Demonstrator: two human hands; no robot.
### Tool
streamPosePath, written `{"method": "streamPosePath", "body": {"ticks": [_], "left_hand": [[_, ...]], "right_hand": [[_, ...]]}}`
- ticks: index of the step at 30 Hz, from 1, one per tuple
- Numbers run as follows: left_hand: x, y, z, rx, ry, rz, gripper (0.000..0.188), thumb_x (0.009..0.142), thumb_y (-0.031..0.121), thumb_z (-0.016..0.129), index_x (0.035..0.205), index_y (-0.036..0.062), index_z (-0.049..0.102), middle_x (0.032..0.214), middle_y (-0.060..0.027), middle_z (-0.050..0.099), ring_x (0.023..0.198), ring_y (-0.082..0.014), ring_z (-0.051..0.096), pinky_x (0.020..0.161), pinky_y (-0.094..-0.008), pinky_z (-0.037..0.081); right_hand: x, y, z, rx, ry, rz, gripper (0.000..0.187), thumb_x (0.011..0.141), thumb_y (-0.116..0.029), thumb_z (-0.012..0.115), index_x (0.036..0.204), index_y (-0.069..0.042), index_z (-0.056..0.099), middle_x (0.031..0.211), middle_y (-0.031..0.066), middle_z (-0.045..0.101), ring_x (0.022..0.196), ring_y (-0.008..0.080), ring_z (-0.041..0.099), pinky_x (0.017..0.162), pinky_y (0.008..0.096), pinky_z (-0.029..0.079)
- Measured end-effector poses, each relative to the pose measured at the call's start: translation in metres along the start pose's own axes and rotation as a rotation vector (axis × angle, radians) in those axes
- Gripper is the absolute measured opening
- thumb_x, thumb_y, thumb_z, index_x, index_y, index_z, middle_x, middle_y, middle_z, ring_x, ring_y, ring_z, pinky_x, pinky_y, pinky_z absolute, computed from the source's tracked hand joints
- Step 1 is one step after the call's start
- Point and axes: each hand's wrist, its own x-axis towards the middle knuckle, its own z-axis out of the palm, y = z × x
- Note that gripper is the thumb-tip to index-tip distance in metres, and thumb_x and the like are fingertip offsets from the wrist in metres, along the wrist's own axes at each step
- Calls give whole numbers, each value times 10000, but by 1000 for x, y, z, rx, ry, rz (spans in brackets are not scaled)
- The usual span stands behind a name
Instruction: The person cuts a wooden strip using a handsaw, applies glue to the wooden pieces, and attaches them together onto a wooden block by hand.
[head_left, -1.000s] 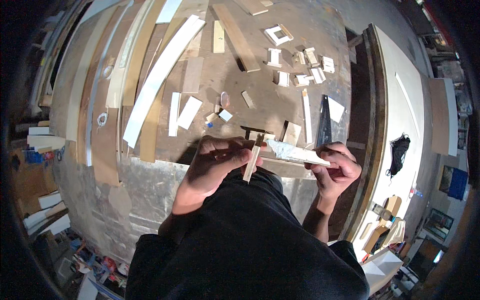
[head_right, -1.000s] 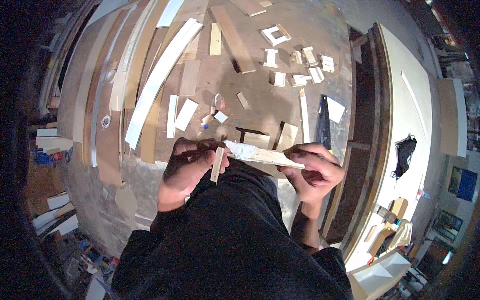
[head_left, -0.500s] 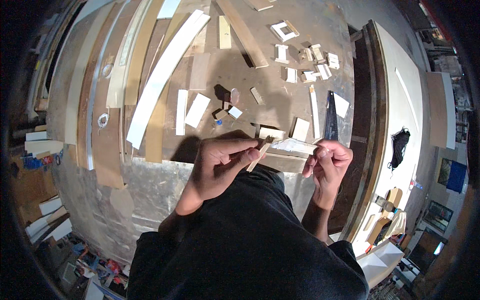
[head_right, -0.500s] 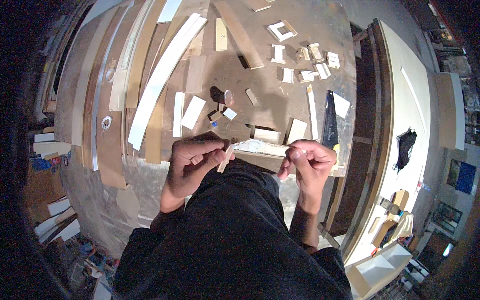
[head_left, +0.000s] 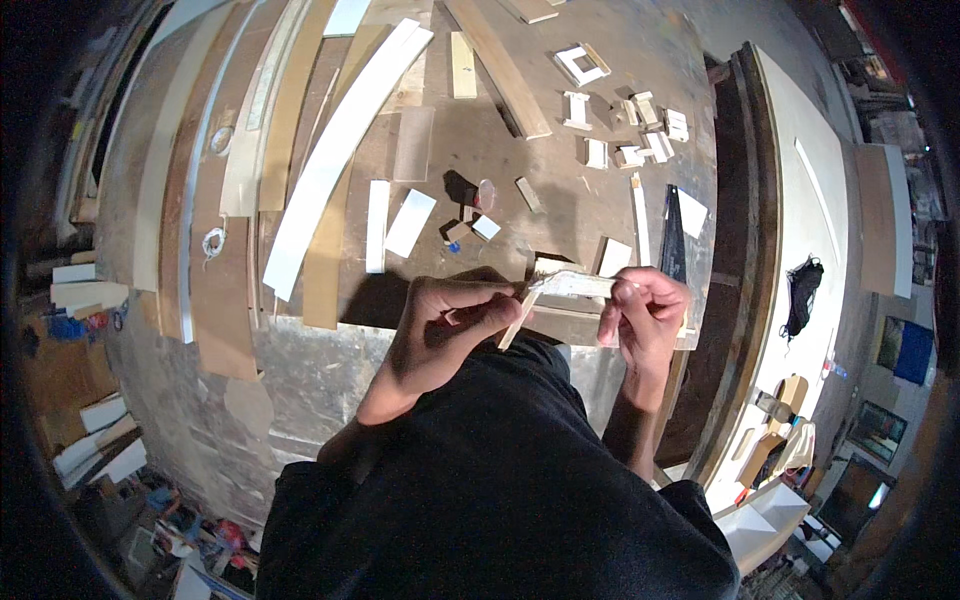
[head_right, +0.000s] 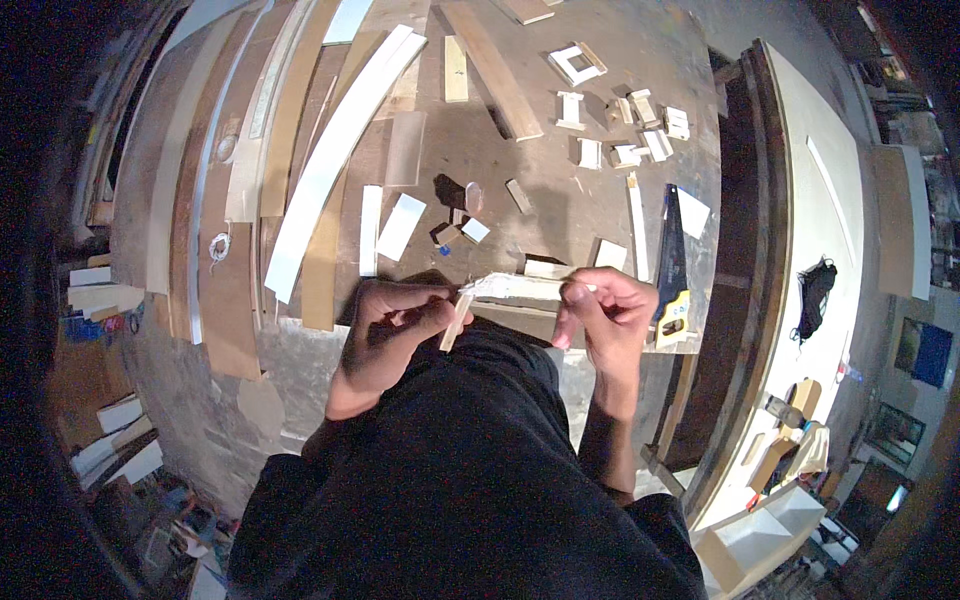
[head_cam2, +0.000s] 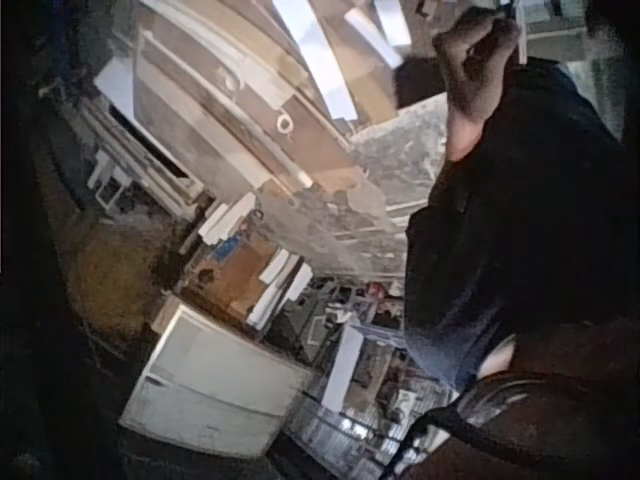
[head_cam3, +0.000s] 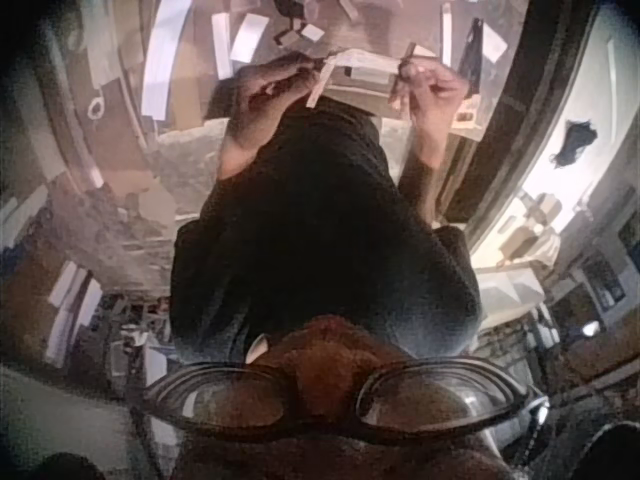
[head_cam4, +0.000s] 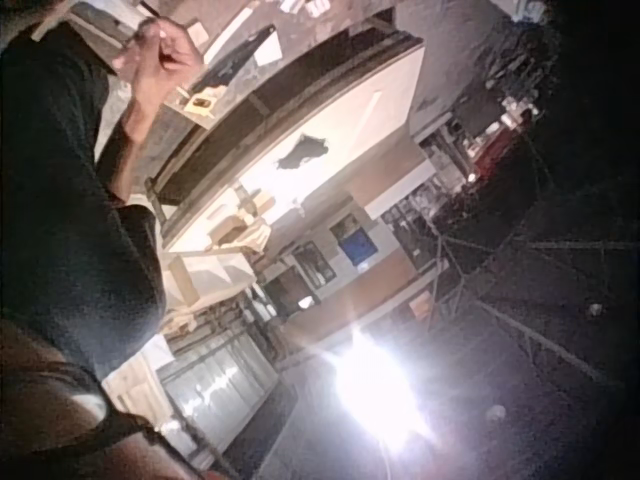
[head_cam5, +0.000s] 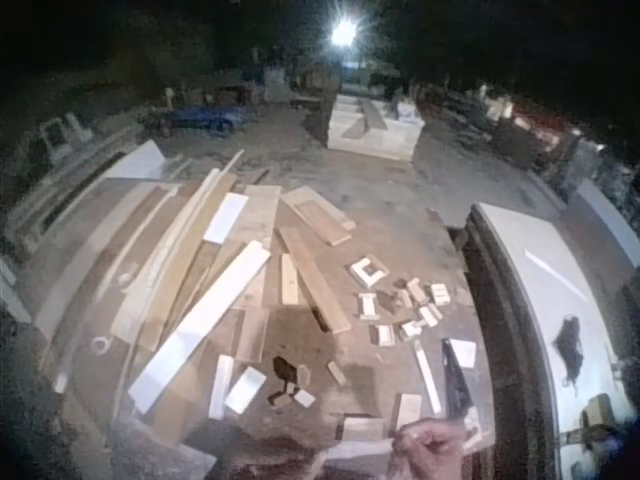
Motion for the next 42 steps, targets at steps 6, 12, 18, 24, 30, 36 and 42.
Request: {"method": "streamPosePath", "body": {"ticks": [6, 12, 18, 24, 30, 36, 42], "left_hand": [[3, -16, -20, -131, 281, -231, 189, 1001, 103, 628, 1100, -18, 735, 982, -68, 739, 906, -101, 644, 842, -267, 506], [3, -94, -78, -375, 503, -148, 214, 985, 73, 664, 1170, -35, 678, 1095, -110, 720, 958, -159, 671, 868, -306, 548], [13, -145, -116, -19, 329, -125, 184, 996, 89, 668, 1121, -45, 685, 947, -45, 712, 861, -78, 643, 778, -229, 505], [48, -208, -125, 126, 147, -84, 153, 970, 68, 665, 1081, -37, 680, 1055, -113, 713, 930, -138, 687, 794, -266, 532], [105, -215, -102, 522, -1, 304, 134, 840, -2, 698, 962, -45, 662, 1281, -216, 656, 1048, -389, 688, 905, -420, 537], [127, -238, -95, 544, -93, 276, 67, 870, -29, 599, 905, -85, 610, 1245, -278, 638, 1066, -416, 664, 905, -460, 527], [132, -234, -94, 656, -174, 145, 148, 866, -80, 507, 985, -85, 595, 1059, -279, 639, 1056, -438, 640, 905, -493, 504]], "right_hand": [[18, 32, -36, -107, 169, -86, 102, 949, -33, 684, 998, 45, 728, 725, 122, 707, 526, 153, 646, 477, 262, 508], [53, 66, -20, -555, 147, 105, 151, 932, 15, 676, 1065, 61, 730, 772, 79, 704, 618, 121, 658, 554, 259, 526], [103, 155, 20, -960, 71, 44, 115, 893, -37, 691, 953, 36, 756, 639, 68, 683, 540, 97, 646, 510, 274, 511], [140, 203, 44, -1166, 27, -99, 153, 789, -85, 715, 883, 26, 761, 679, 233, 667, 552, 336, 670, 577, 402, 539], [162, 234, 42, -1286, -114, -179, 105, 809, -71, 684, 836, 20, 728, 695, 243, 660, 593, 385, 670, 573, 408, 533], [167, 248, 36, -1298, -196, -62, 100, 826, -79, 675, 823, 14, 713, 731, 252, 661, 669, 424, 682, 598, 445, 538], [166, 261, 28, -1350, -231, -24, 156, 890, -148, 687, 848, -6, 735, 740, 243, 673, 669, 422, 684, 596, 465, 540]]}}
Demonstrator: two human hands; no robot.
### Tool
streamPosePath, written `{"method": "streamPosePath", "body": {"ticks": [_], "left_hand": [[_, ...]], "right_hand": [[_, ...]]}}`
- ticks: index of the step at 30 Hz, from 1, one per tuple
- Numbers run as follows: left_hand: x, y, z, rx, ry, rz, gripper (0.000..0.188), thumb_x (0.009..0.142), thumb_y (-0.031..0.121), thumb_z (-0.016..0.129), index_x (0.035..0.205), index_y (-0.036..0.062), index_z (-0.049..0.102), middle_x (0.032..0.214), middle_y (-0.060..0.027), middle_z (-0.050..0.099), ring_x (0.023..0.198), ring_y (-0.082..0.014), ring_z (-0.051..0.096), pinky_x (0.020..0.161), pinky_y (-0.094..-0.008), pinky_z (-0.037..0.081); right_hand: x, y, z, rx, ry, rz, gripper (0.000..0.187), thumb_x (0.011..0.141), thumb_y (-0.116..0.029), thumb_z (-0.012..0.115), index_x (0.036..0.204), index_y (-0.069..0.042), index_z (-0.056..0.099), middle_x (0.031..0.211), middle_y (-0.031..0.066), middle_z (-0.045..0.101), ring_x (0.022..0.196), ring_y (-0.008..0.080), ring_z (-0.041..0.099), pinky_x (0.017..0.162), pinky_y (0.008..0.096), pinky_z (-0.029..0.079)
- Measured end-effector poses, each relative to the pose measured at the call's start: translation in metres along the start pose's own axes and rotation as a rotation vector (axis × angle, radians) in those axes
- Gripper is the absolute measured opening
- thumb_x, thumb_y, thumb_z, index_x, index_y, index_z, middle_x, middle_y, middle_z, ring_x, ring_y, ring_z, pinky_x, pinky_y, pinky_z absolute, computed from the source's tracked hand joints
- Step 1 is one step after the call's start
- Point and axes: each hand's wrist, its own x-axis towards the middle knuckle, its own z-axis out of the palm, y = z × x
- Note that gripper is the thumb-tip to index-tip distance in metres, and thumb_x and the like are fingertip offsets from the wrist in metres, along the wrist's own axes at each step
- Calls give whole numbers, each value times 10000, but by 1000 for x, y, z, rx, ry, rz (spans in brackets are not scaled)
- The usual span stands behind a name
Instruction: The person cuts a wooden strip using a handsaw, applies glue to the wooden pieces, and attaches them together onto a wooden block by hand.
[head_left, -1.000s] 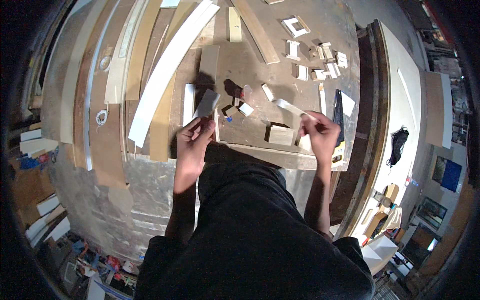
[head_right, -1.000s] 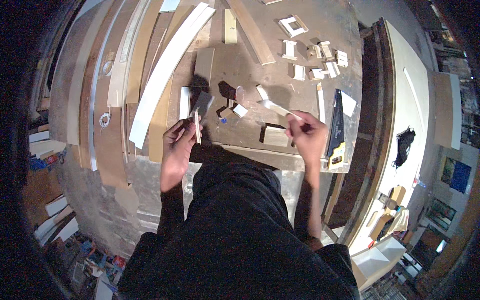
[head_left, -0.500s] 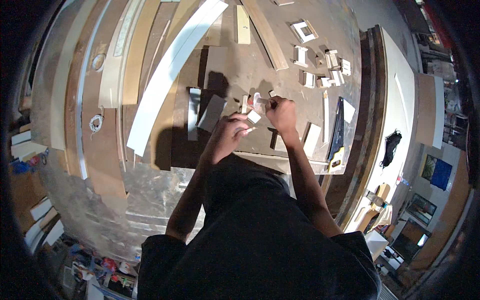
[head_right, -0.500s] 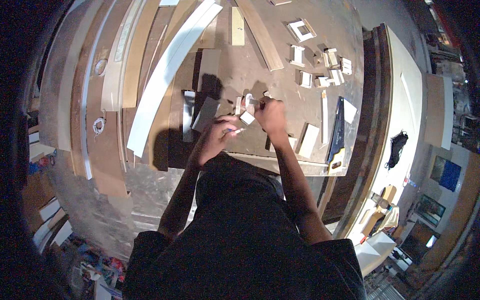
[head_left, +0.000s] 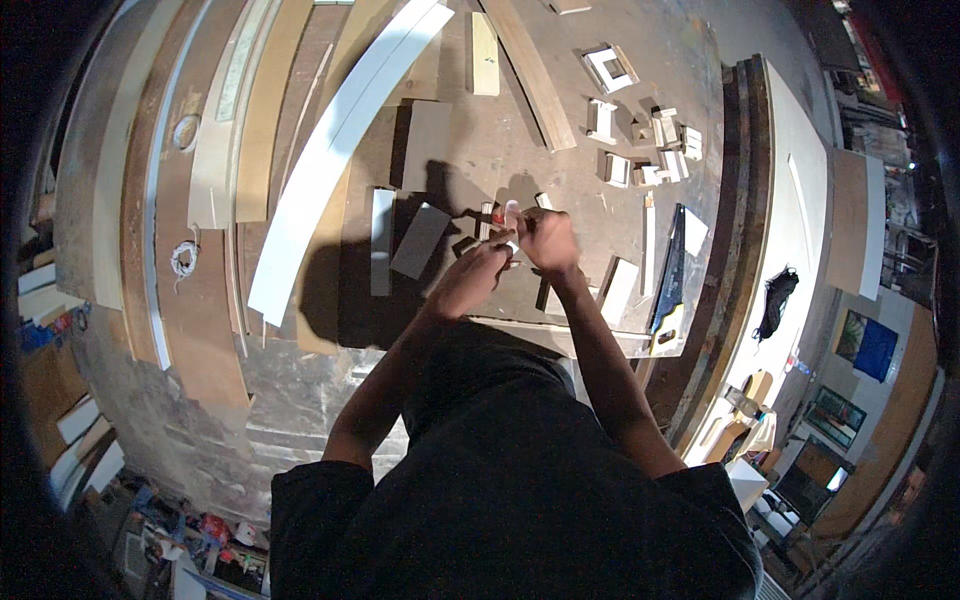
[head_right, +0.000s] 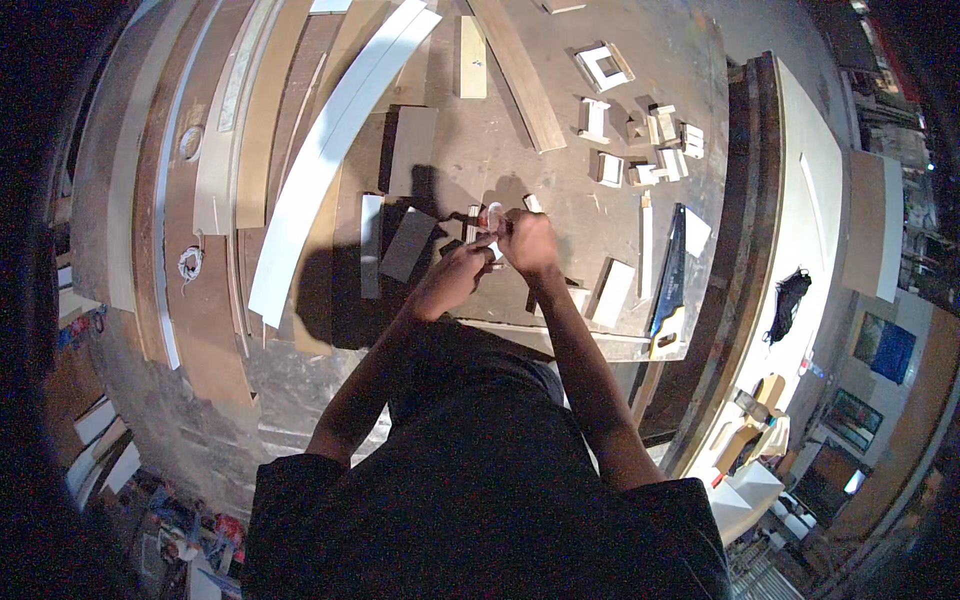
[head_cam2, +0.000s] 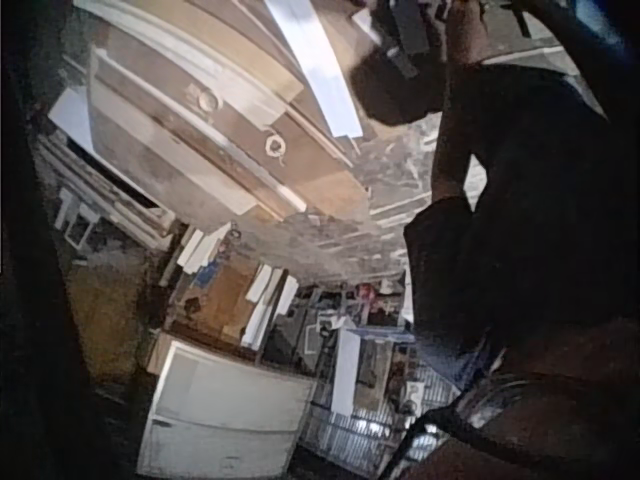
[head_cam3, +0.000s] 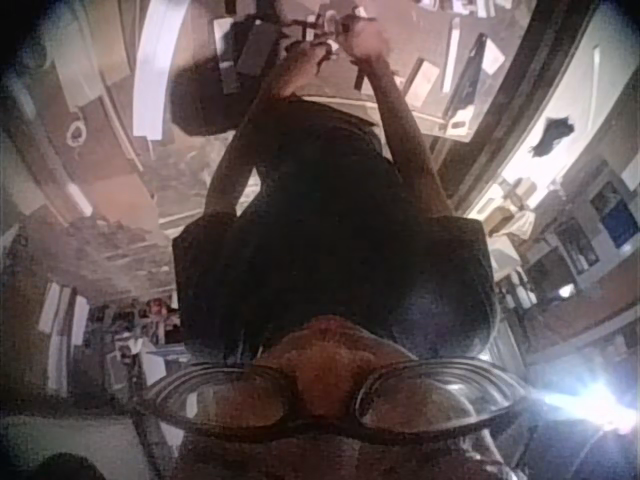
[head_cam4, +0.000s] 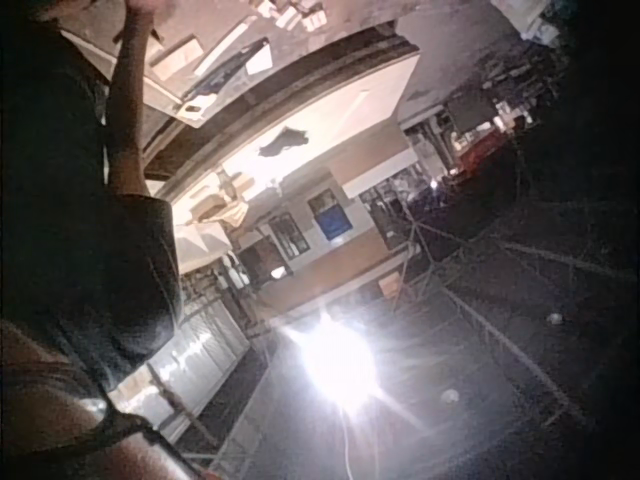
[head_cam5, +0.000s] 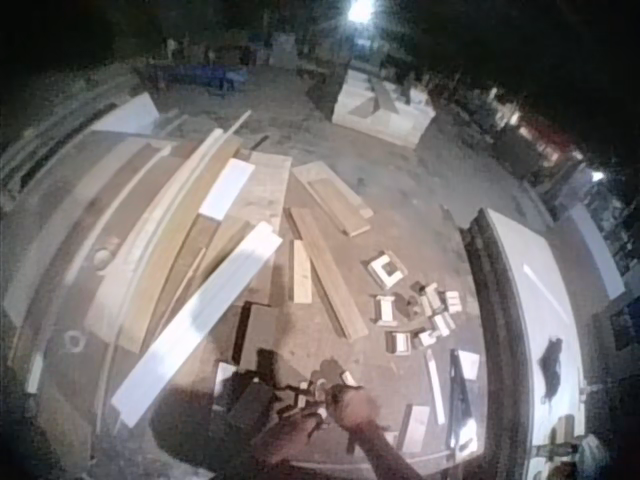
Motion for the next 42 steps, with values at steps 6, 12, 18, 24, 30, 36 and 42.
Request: {"method": "streamPosePath", "body": {"ticks": [6, 12, 18, 24, 30, 36, 42], "left_hand": [[0, -3, 5, -27, -42, -51, 209, 861, -89, 491, 1040, -93, 599, 1275, -306, 608, 1188, -449, 598, 1011, -465, 491], [-2, -12, 17, 18, 14, 10, 263, 840, -100, 497, 1075, -94, 613, 1386, -298, 551, 1225, -434, 584, 1041, -453, 483], [-5, -8, 18, 18, -12, -13, 287, 832, -104, 504, 1097, -92, 614, 1373, -283, 567, 1208, -431, 593, 1011, -462, 497], [-8, -9, 22, 34, 39, 43, 292, 829, -106, 514, 1103, -92, 615, 1343, -267, 590, 1137, -440, 621, 966, -474, 510], [-11, -26, 33, 63, 93, 39, 195, 842, -86, 599, 1035, -82, 630, 1425, -271, 536, 1160, -442, 617, 946, -462, 513], [-8, -16, 26, -3, 91, 32, 203, 826, -113, 596, 1028, -102, 616, 1446, -260, 523, 1148, -425, 634, 925, -439, 526], [-9, -21, 25, -31, 93, 46, 188, 830, -93, 619, 1017, -106, 608, 1443, -253, 526, 965, -433, 690, 821, -453, 542]], "right_hand": [[4, 5, -4, 136, 89, -146, 197, 918, -149, 678, 860, 27, 748, 672, 205, 690, 542, 321, 684, 534, 384, 541], [0, 16, -14, 543, 24, 178, 168, 904, -57, 655, 822, 62, 740, 606, 89, 676, 497, 130, 666, 471, 293, 519], [-8, 9, -19, 554, 69, 262, 159, 897, -59, 660, 832, 62, 739, 612, 119, 680, 504, 144, 667, 470, 308, 511], [-7, 3, -1, 91, 165, -82, 142, 856, -88, 687, 867, 42, 743, 635, 218, 649, 521, 262, 664, 517, 386, 498], [1, 13, 9, 215, 151, -106, 147, 872, -94, 686, 872, 41, 743, 653, 213, 668, 499, 259, 658, 520, 374, 508], [-3, 31, 0, 503, 77, 135, 153, 897, -83, 675, 871, 37, 766, 572, 118, 662, 459, 145, 636, 481, 317, 485], [-1, 24, -23, 460, 113, 199, 146, 887, -65, 674, 839, 42, 761, 544, 109, 644, 459, 128, 616, 472, 304, 476]]}}
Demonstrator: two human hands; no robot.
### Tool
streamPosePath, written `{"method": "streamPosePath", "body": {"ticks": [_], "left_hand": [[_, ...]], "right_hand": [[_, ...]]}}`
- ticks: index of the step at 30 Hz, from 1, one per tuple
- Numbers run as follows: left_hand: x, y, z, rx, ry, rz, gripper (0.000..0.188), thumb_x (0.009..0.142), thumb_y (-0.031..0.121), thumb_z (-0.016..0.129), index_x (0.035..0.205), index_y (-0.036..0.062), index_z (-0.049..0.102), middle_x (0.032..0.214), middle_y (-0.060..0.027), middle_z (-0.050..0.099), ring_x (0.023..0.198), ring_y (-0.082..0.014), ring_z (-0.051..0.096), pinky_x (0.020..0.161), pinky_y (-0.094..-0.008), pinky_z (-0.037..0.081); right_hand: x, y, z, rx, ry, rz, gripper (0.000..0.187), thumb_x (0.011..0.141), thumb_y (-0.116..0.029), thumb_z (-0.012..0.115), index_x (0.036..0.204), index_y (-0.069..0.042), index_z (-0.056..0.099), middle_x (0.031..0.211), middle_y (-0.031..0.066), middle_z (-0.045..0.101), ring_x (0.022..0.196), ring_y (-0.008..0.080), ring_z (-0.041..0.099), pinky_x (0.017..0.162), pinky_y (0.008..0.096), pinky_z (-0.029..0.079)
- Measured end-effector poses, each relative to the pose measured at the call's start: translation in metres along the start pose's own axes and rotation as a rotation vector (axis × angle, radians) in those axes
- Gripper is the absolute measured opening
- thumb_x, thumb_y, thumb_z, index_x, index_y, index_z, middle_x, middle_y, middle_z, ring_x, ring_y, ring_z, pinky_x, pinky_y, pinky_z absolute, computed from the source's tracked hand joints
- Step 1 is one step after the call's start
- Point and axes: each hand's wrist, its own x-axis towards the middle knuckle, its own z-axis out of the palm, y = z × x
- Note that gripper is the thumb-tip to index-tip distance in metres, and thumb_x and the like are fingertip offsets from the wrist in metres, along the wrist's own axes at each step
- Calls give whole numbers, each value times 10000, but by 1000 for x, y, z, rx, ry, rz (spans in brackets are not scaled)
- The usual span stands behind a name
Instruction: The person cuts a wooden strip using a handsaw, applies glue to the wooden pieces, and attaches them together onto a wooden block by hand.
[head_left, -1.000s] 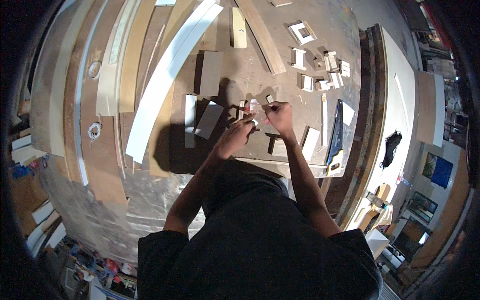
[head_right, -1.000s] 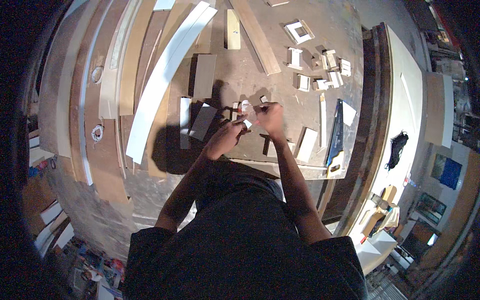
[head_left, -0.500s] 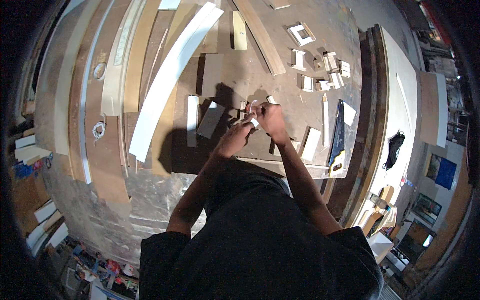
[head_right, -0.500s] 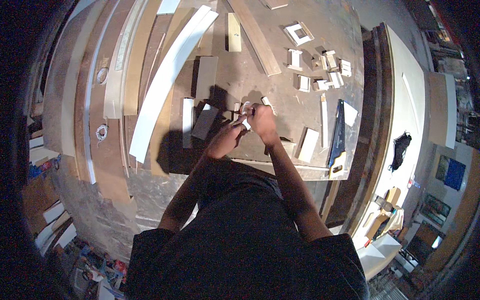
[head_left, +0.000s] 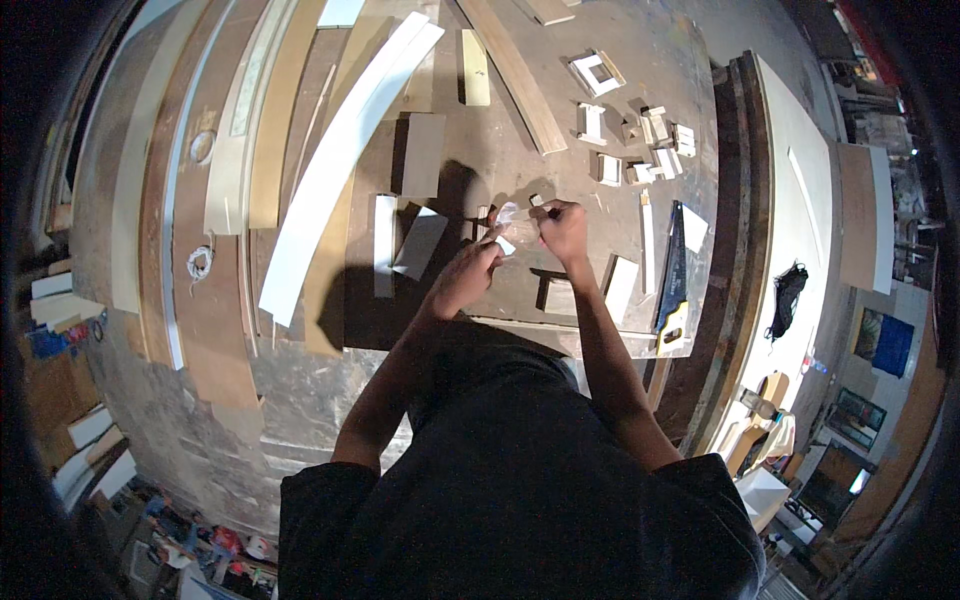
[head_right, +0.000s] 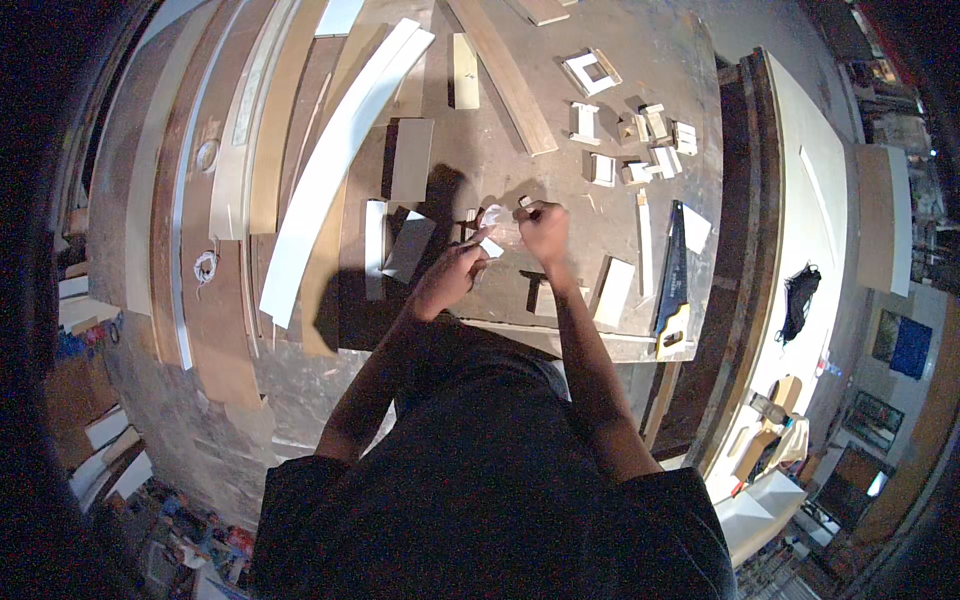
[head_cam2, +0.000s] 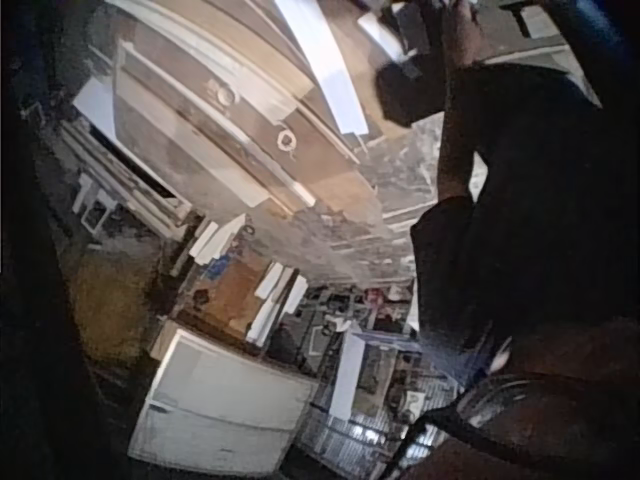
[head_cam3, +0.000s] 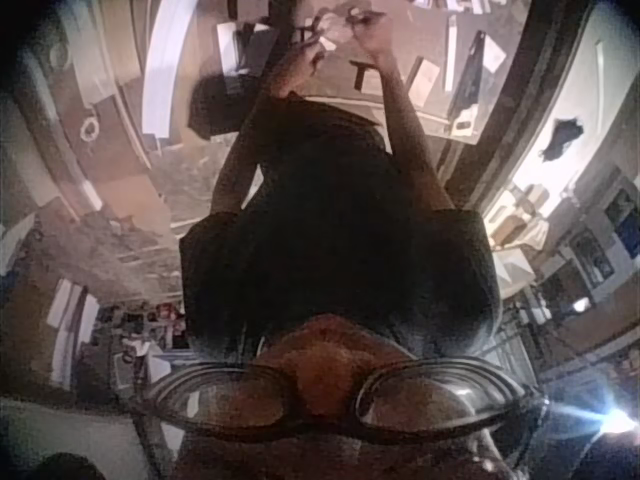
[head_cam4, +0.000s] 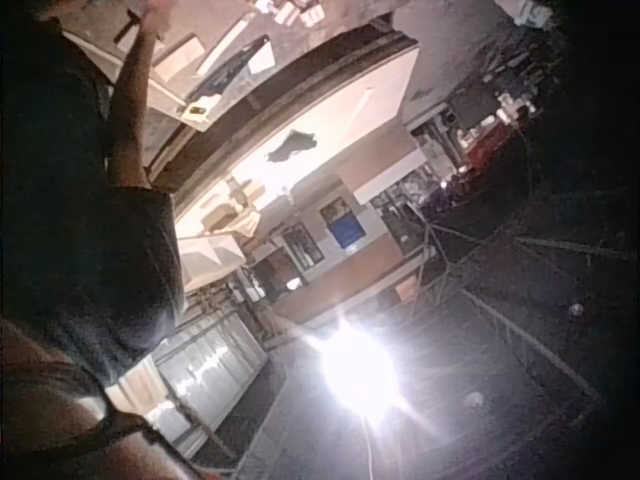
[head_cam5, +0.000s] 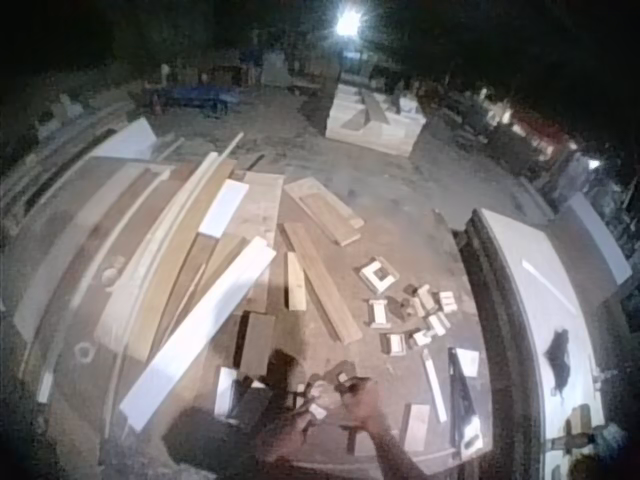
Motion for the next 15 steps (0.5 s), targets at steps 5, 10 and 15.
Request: {"method": "streamPosePath", "body": {"ticks": [5, 10, 15], "left_hand": [[-13, 28, -10, 35, 150, 10, 154, 888, -38, 639, 1036, -78, 652, 1307, -233, 641, 902, -374, 713, 840, -393, 555], [-41, 56, -27, -217, 292, -128, 183, 970, 26, 636, 1121, -68, 681, 922, -167, 740, 836, -198, 743, 706, -311, 594], [-40, 140, -63, -812, 284, -396, 255, 1013, 122, 628, 1152, -86, 672, 1009, -154, 745, 861, -199, 735, 785, -326, 625]], "right_hand": [[-13, -5, -41, 161, 32, 134, 165, 929, -94, 671, 880, 50, 736, 640, 87, 670, 474, 135, 590, 452, 285, 442], [-59, -48, -102, 657, -8, 240, 159, 961, -74, 674, 1029, 66, 700, 771, 128, 709, 522, 150, 601, 494, 278, 475], [-111, -83, -138, 993, -46, 127, 215, 973, -39, 628, 1149, 65, 696, 843, 156, 714, 565, 155, 620, 506, 268, 505]]}}
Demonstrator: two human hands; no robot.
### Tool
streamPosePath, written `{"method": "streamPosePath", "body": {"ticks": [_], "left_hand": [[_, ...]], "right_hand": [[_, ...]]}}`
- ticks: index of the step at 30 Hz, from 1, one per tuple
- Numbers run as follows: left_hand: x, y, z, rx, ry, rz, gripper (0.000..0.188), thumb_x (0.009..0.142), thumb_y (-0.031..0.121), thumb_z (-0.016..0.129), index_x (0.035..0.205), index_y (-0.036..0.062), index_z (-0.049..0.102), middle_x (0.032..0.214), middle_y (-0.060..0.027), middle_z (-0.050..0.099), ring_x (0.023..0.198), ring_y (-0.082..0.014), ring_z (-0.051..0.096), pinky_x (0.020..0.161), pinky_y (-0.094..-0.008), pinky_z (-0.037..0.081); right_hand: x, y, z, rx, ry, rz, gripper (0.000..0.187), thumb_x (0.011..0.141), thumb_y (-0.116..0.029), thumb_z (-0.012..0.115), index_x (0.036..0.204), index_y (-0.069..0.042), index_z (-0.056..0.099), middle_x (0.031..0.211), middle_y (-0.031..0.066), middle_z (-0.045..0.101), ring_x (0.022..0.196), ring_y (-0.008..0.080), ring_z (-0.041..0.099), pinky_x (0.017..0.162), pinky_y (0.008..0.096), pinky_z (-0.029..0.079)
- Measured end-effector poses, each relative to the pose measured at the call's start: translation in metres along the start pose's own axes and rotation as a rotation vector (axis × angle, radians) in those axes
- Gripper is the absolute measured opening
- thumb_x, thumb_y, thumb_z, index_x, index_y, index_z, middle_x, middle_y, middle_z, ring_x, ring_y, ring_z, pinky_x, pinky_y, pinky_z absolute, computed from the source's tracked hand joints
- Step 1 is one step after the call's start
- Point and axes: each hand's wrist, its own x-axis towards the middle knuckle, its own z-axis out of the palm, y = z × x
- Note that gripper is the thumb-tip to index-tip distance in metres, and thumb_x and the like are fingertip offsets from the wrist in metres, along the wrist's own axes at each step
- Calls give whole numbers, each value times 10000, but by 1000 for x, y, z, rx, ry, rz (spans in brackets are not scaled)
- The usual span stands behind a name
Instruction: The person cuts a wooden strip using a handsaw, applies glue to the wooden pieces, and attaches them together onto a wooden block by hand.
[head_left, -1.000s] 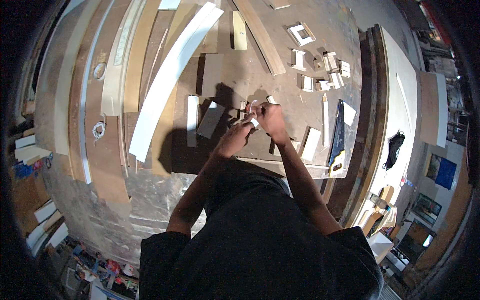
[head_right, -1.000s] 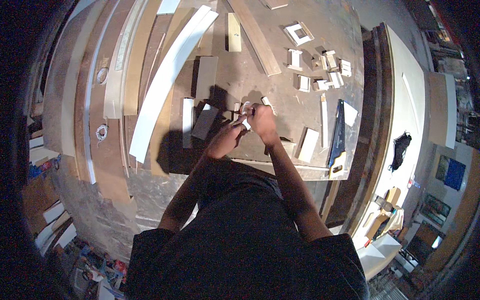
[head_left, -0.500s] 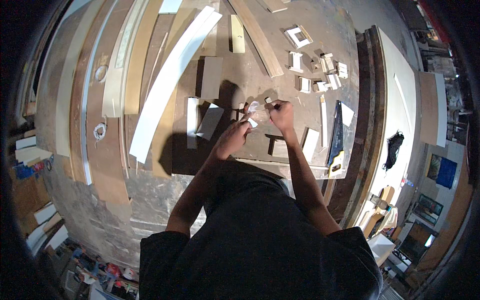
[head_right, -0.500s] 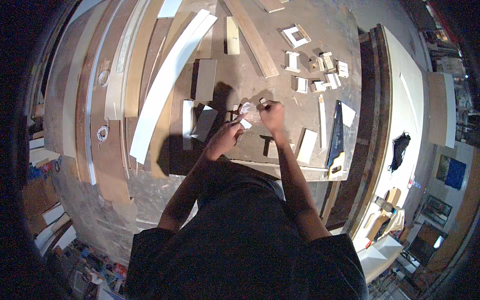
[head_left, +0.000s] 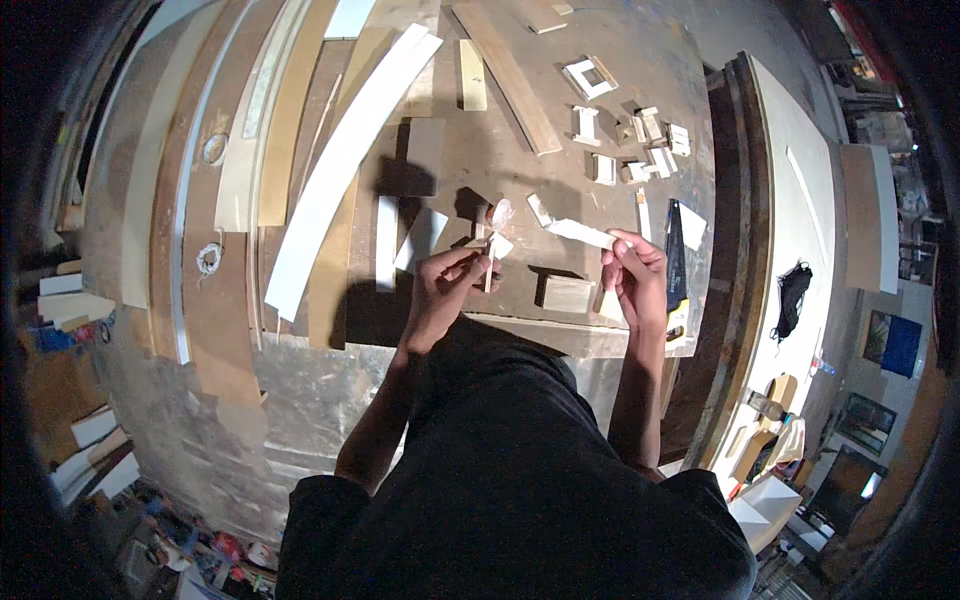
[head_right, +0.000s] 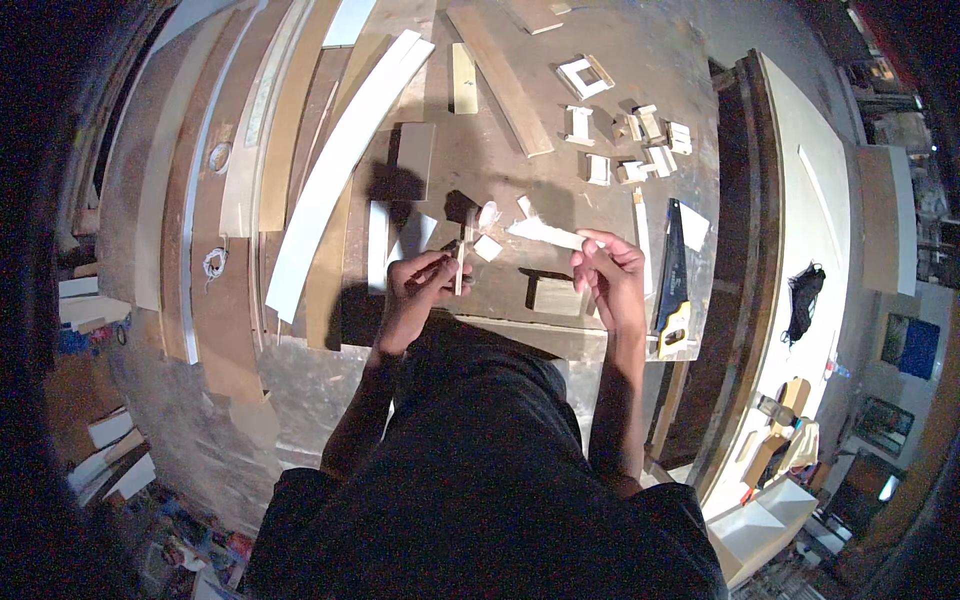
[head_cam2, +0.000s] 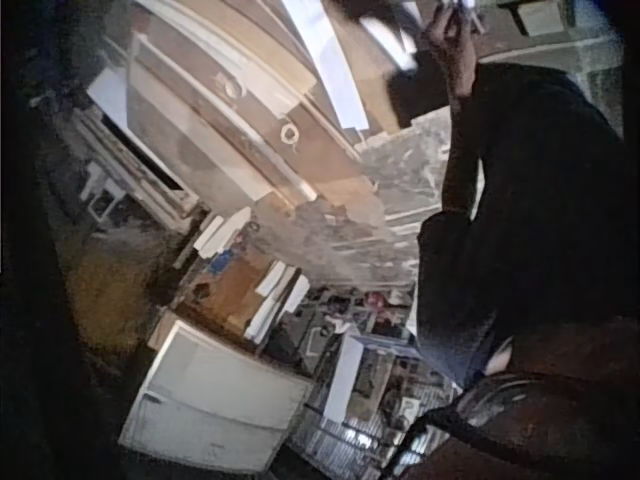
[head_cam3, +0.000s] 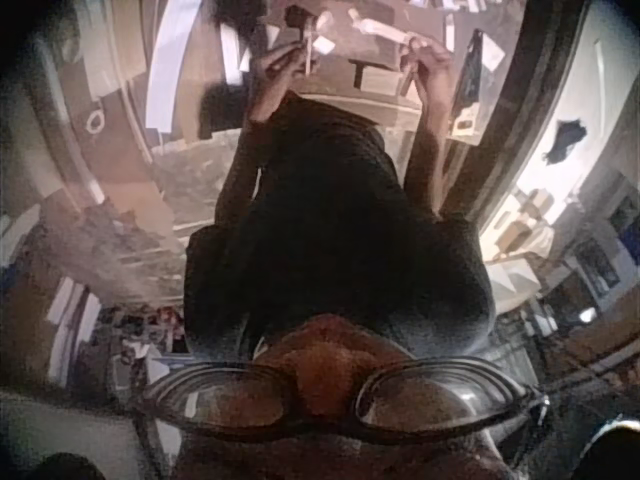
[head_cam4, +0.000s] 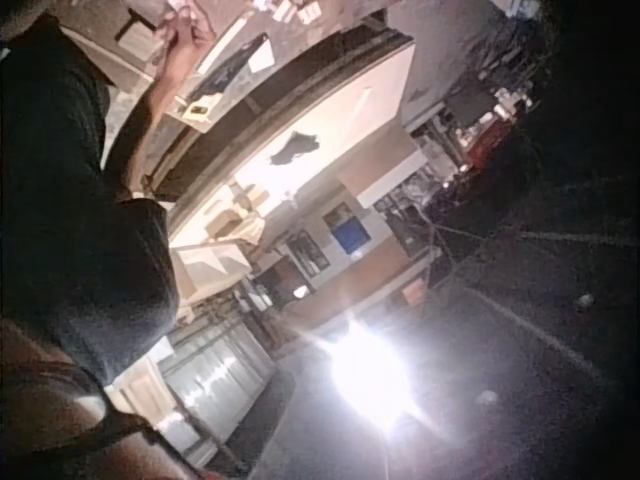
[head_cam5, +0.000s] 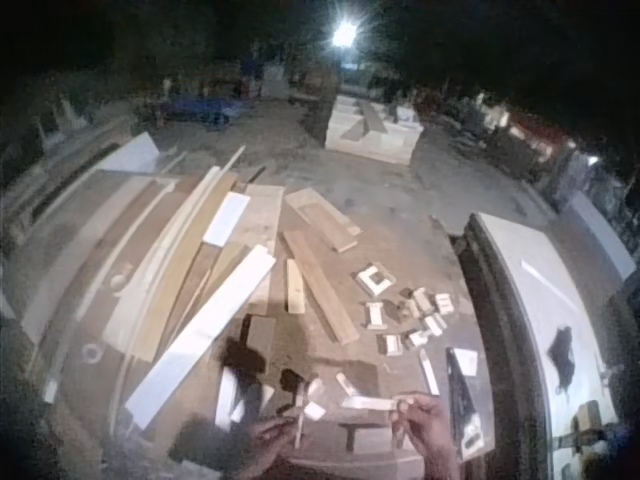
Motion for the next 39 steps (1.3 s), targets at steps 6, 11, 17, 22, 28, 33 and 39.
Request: {"method": "streamPosePath", "body": {"ticks": [6, 11, 17, 22, 28, 33, 39], "left_hand": [[-37, 66, 39, -149, -92, -179, 222, 1022, 96, 598, 1185, -41, 662, 1062, -128, 724, 924, -203, 730, 849, -341, 629], [-62, 72, 65, -176, -199, -171, 238, 1015, 93, 609, 1223, -10, 664, 1091, -111, 717, 989, -192, 709, 877, -357, 632], [-82, 84, 104, -201, -190, -200, 250, 1000, 101, 631, 1208, -33, 668, 1065, -149, 721, 965, -214, 721, 852, -375, 644], [-85, 85, 134, -181, -197, -171, 251, 1001, 51, 618, 1219, -68, 651, 1060, -142, 725, 926, -218, 734, 845, -339, 634], [-84, 88, 172, -159, -232, -129, 219, 960, -3, 654, 1160, -88, 680, 1040, -162, 720, 938, -244, 734, 847, -362, 650], [-84, 84, 200, -201, -193, -70, 203, 938, -24, 675, 1126, -99, 692, 1054, -175, 715, 944, -256, 733, 839, -389, 659], [-79, 73, 214, -194, -102, -138, 218, 944, -5, 679, 1146, -87, 689, 1037, -183, 733, 910, -252, 741, 820, -369, 655]], "right_hand": [[-41, -21, 12, 232, -101, -27, 216, 963, -81, 634, 1120, 56, 693, 851, 153, 707, 608, 165, 642, 526, 264, 509], [-66, -26, 8, 211, -97, -101, 179, 963, -113, 676, 1048, 44, 678, 834, 103, 691, 624, 117, 638, 520, 213, 476], [-94, -59, -3, 8, -47, -306, 144, 892, 82, 691, 1034, 55, 689, 883, 128, 679, 640, 161, 652, 535, 279, 557], [-109, -87, -17, -120, -43, -315, 142, 910, 90, 659, 1046, 78, 698, 839, 116, 665, 649, 167, 661, 547, 287, 577], [-107, -101, -48, -1, -113, -251, 124, 925, 61, 668, 1043, 90, 694, 832, 122, 660, 619, 161, 645, 516, 283, 568], [-106, -111, -73, -138, -89, -269, 110, 913, 63, 689, 1017, 101, 687, 870, 128, 669, 608, 155, 643, 503, 275, 557], [-111, -125, -89, -192, -62, -198, 82, 908, 41, 712, 961, 84, 666, 822, 113, 665, 610, 164, 655, 510, 284, 557]]}}
